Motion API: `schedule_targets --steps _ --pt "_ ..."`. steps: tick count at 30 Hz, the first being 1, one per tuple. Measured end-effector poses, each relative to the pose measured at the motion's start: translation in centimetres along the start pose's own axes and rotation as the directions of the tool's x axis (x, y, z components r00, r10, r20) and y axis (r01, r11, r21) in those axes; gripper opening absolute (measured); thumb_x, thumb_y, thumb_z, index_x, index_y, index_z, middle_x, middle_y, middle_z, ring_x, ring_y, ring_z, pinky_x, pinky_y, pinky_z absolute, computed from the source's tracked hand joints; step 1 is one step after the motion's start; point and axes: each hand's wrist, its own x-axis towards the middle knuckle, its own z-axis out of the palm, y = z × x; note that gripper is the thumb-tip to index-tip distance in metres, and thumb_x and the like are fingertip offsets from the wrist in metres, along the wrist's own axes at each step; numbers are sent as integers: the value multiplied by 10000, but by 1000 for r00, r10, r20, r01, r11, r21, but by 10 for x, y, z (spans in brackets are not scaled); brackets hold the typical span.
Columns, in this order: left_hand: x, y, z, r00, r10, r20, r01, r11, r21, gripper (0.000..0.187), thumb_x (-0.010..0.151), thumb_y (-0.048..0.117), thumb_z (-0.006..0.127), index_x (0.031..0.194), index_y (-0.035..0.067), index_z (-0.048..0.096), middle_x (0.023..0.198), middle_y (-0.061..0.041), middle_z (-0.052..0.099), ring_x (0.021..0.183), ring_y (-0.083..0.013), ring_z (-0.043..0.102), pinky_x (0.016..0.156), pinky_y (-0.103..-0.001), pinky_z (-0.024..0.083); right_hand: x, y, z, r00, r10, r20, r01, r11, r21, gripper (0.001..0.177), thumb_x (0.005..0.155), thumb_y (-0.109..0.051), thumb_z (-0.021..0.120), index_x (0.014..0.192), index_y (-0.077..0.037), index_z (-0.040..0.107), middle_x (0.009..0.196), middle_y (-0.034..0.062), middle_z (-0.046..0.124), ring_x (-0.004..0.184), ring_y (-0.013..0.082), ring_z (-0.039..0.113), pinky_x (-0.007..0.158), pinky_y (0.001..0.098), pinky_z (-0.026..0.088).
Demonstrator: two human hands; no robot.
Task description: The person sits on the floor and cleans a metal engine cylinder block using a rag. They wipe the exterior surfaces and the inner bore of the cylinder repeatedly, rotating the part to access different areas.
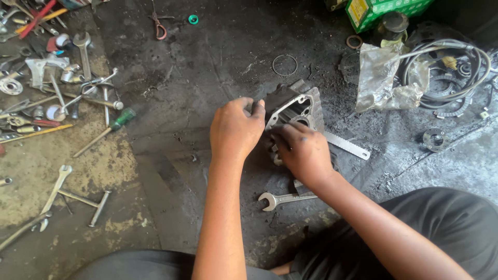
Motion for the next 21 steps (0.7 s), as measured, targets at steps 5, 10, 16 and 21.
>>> schedule_targets --steps 5,10,16,21 --pt "1 -2 3 1000 4 -20 -3 1000 17 466 882 437 638 1145 70 753 1007 -195 758 1030 -363 710 903 -447 538 -3 3 12 994 23 -110 -18 999 48 99 884 -124 764 953 -87 703 862 109 704 741 330 691 629 437 539" --pt "1 -1 3 999 10 -52 -11 1000 -11 528 841 480 661 1156 67 755 1090 -211 746 1093 -369 695 946 -447 529 -7 3 18 991 -92 -93 87 994 -65 122 856 -112 768 921 -59 681 817 140 667 679 355 662 578 452 518" --pt "0 -1 3 998 6 -55 -8 1000 -24 524 837 475 661 1163 75 752 1124 -211 734 1112 -372 681 955 -450 522 4 8 -6 986 -114 123 121 991 -50 109 832 -135 753 924 -86 722 840 121 698 717 350 691 609 455 544" --pt "-1 1 3 999 3 -42 -2 1000 25 523 856 482 657 1182 82 743 1117 -199 733 1125 -364 664 959 -455 504 3 1 0 999 23 29 -25 998 64 128 837 -119 735 949 -60 717 897 128 718 756 335 710 665 434 565"
